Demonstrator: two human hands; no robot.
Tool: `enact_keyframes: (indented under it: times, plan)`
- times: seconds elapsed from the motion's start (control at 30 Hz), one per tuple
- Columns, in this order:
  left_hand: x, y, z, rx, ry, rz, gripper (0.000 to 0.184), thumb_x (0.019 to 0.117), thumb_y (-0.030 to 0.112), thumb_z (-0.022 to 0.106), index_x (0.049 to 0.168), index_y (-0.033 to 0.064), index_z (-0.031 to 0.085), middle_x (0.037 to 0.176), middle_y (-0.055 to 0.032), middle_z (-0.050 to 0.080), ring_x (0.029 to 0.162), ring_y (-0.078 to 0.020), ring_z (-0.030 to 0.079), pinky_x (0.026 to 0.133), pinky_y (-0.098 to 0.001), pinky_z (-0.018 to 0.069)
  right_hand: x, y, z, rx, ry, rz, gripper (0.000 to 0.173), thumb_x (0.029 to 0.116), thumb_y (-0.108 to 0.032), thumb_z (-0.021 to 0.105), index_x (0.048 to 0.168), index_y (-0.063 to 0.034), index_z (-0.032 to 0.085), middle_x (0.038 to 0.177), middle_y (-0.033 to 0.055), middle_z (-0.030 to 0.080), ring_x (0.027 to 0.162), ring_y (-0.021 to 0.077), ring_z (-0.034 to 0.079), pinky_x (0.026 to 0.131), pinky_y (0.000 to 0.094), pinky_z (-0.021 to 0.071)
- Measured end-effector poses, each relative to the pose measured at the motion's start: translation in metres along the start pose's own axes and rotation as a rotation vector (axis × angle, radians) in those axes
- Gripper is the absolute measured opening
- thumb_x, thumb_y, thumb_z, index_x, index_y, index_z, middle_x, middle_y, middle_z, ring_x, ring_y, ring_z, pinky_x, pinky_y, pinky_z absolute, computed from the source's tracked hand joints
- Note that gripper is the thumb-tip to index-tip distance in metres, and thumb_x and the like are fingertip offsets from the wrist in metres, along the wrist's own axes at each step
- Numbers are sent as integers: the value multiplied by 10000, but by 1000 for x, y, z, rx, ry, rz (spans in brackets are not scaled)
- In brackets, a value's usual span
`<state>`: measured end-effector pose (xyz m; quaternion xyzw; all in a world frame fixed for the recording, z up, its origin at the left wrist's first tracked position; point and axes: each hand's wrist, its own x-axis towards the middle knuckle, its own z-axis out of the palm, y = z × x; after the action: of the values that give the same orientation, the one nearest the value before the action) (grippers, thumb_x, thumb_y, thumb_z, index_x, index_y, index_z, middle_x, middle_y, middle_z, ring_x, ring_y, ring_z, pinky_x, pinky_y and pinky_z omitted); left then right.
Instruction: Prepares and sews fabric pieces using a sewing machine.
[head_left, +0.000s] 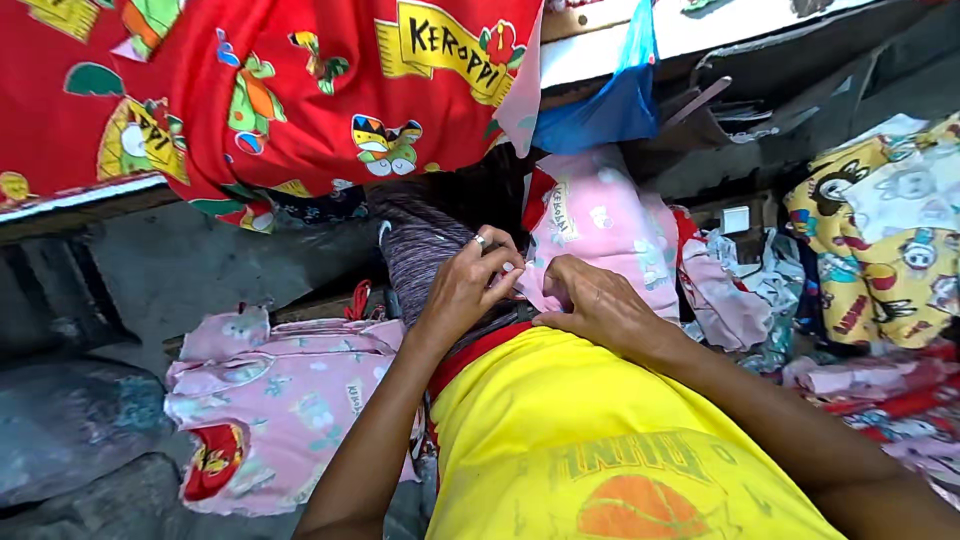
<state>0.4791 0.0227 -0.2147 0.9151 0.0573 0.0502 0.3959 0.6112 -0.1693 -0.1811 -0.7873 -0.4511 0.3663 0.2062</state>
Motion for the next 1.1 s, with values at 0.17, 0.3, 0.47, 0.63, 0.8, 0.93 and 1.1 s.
enact_keyframes:
  times: [0.17, 0.3, 0.47, 0.63, 0.8, 0.93, 1.1]
  plan:
    - [7, 2, 6, 95, -199, 48, 239, 905, 64, 739, 1140, 108, 721, 1243, -100, 641, 1089, -285, 645, 890, -463, 564, 6, 2, -1, -32, -76, -9, 364, 889, -387, 789, 1052, -93, 649, 930, 65, 618, 792, 222, 641, 651, 441, 536]
    - [-1, -14, 27, 88, -232, 56, 125, 895, 118, 762, 1018, 138, 765, 1232, -88, 650, 1083, -267, 650, 901, -447, 563, 3, 9, -5, 58, -71, -7, 387, 896, -394, 785, 1104, -102, 641, 923, 48, 638, 764, 189, 638, 677, 424, 549]
    - [4, 2, -8, 65, -86, 29, 128, 937, 161, 686, 1018, 141, 783, 1209, -48, 672, 975, -197, 673, 788, -402, 566, -3, 8, -7, 88, -24, 24, 506, 832, -493, 817, 1109, -119, 618, 915, 34, 625, 748, 175, 625, 641, 413, 533]
    - [14, 22, -22, 101, 29, 57, 179, 985, 211, 634, 955, 98, 770, 1085, -62, 687, 878, -161, 664, 722, -340, 541, -1, 1, -5, 86, 98, -98, 281, 964, -308, 703, 1080, -59, 643, 932, 77, 641, 754, 208, 651, 630, 415, 550]
    - [15, 31, -16, 82, 180, -25, 166, 981, 217, 666, 915, 84, 741, 1003, -58, 652, 724, -103, 574, 614, -270, 459, -3, 5, -15, 191, 102, -124, 209, 1057, -198, 562, 967, -51, 679, 782, 45, 623, 648, 133, 589, 609, 307, 513]
    - [13, 40, -7, -5, 280, -109, 183, 1000, 228, 661, 977, 65, 742, 1078, -79, 549, 880, -108, 552, 732, -227, 469, -3, 14, -16, 368, 161, -148, 118, 978, -148, 685, 917, -63, 740, 757, 3, 680, 609, 41, 599, 574, 201, 511]
    - [2, 49, 2, -249, 238, -260, 263, 1095, 254, 492, 1074, 54, 662, 748, -2, 655, 575, -55, 630, 520, -212, 553, -3, 13, -13, 342, 201, -105, 236, 890, -279, 800, 812, -91, 679, 687, -11, 612, 579, 78, 563, 541, 267, 480]
